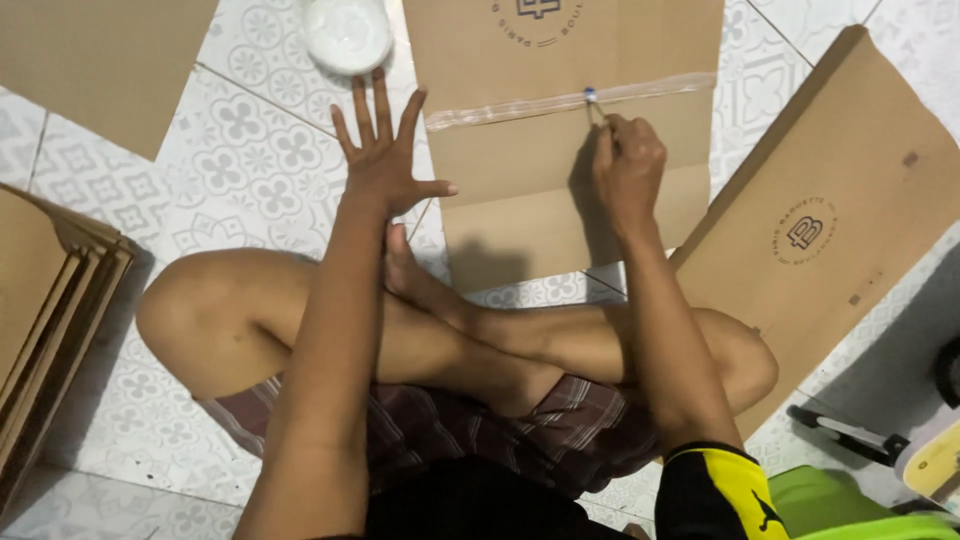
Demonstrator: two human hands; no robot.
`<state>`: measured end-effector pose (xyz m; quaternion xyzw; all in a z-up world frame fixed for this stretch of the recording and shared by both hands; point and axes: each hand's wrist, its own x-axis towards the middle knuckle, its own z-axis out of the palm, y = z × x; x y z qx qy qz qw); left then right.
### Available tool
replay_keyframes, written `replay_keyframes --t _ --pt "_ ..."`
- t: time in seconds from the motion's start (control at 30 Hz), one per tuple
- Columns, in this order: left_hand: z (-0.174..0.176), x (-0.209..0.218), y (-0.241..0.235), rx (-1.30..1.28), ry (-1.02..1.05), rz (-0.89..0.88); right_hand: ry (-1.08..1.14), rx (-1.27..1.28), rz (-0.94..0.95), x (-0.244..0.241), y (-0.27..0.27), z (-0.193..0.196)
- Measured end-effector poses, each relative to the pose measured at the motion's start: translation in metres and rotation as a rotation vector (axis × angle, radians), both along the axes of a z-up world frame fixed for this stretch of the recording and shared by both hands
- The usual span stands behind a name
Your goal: The person sits on the floor and folds a flat brown paper sheet into a bag shape. They then use a small brush to apply white adhesive from a bowl onto the folded edge and press the sides together to seal the bag.
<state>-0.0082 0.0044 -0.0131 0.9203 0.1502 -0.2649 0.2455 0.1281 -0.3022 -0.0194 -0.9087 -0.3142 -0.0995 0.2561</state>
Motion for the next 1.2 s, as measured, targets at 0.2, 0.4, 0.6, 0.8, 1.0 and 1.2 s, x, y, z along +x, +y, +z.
replay_keyframes --t 0.2,0.4,0.6,0.8,1.0,1.2 --pt "0.003 -0.002 0.0 0.003 -0.003 -0.005 0.074 0.026 0.076 -0.04 0.07 0.006" --pt "-0.004 -0.008 0.0 0.003 -0.113 0.005 0.152 0.047 0.149 -0.078 0.125 0.016" --pt "-0.002 -0.007 0.0 0.001 -0.099 0.007 0.206 0.07 0.158 -0.093 0.148 0.011" --pt "-0.004 -0.008 0.001 0.006 -0.105 -0.001 0.203 0.135 0.098 -0.085 0.145 0.01" --pt "0.0 -0.008 0.001 0.009 -0.114 0.009 0.198 0.106 0.045 -0.078 0.122 0.007" --pt "-0.001 -0.009 0.001 -0.003 -0.124 0.019 0.166 0.133 -0.203 -0.05 0.065 0.004"
